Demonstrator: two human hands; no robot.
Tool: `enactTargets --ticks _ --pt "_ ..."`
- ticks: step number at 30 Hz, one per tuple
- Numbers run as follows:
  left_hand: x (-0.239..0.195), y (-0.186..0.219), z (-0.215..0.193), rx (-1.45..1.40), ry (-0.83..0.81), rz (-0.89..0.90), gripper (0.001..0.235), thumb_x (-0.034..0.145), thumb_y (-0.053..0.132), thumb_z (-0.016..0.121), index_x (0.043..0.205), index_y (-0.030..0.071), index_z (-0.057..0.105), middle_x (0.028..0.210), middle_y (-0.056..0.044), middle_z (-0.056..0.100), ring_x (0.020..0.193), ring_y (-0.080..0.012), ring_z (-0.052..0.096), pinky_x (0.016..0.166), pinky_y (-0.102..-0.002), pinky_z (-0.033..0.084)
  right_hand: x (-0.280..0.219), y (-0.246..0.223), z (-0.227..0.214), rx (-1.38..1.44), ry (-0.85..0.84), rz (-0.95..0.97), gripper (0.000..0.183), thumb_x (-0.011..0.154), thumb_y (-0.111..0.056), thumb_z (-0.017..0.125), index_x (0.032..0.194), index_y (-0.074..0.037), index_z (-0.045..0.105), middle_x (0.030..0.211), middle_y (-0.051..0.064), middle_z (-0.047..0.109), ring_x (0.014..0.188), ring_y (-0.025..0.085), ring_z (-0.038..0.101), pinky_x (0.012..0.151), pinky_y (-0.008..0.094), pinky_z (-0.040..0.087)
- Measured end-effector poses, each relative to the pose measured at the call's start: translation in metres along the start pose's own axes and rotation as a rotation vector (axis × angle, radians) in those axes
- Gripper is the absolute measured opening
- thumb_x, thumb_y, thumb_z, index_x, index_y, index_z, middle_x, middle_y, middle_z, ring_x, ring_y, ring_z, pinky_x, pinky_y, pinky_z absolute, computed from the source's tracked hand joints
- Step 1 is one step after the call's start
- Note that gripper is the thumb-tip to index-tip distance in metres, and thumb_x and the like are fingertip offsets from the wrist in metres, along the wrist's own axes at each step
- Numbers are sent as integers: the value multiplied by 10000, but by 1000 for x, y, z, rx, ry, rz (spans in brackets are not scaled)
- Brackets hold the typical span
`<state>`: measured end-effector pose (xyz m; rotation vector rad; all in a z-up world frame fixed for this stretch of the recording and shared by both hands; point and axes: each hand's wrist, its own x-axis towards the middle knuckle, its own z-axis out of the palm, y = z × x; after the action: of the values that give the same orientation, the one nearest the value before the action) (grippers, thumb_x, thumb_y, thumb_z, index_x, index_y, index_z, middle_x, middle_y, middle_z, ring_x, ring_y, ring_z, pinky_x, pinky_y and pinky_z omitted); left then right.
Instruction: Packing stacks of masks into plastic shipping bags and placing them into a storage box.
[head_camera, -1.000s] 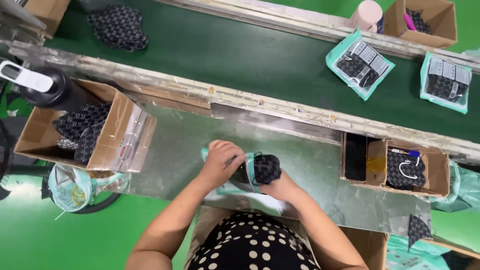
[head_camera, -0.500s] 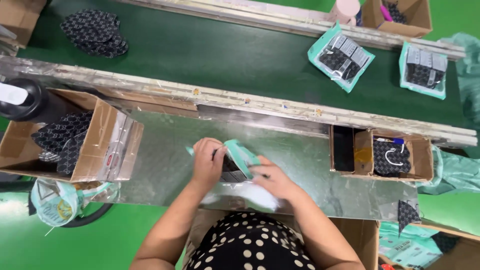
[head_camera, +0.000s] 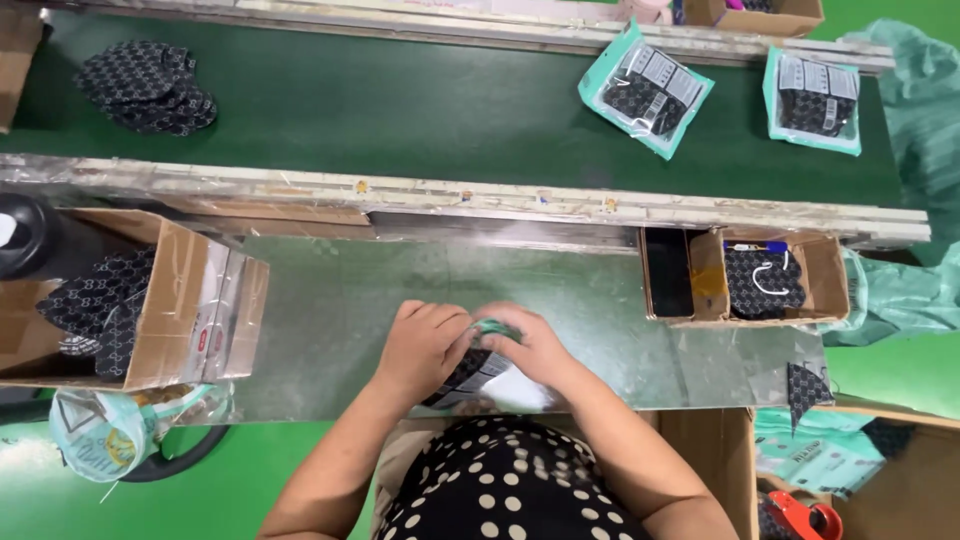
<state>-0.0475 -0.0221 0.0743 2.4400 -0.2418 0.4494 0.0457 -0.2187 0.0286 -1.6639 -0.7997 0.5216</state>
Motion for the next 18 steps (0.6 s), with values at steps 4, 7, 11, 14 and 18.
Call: enactTargets --ticks 4,7,11,14,18 --pt "0 1 4 47 -17 70 113 878 167 700 970 103 689 1016 -24 709 903 -228 644 879 -406 419 -2 6 2 -19 29 -41 169 898 -58 704 1061 -14 693 1102 125 694 981 260 682 859 335 543" --pt "-5 0 6 15 25 42 102 887 141 693 978 98 678 1029 -15 713 929 -218 653 912 -395 421 -4 12 1 -164 69 -24 129 908 -86 713 1023 -34 694 992 103 735 890 255 713 803 334 558" --pt "-6 -1 6 -47 92 21 91 874 119 697 964 105 694 987 -22 714 928 -237 654 894 -402 426 -11 14 -9 -250 -6 -1 119 916 -127 712 993 -40 683 923 129 686 826 314 667 740 378 533" --pt "-6 -3 13 -83 121 -5 69 878 106 690 947 100 694 972 -28 715 926 -253 653 892 -411 433 -17 9 -24 -319 -29 -63 134 901 -144 715 976 -42 670 896 152 655 830 364 637 726 411 514" --pt "-5 -9 22 -53 217 -62 92 930 113 668 1018 100 688 1098 -56 725 1042 -281 649 966 -427 434 -32 41 -52 -372 -2 -71 173 909 -171 733 928 -36 627 885 181 626 843 406 606 724 442 489"
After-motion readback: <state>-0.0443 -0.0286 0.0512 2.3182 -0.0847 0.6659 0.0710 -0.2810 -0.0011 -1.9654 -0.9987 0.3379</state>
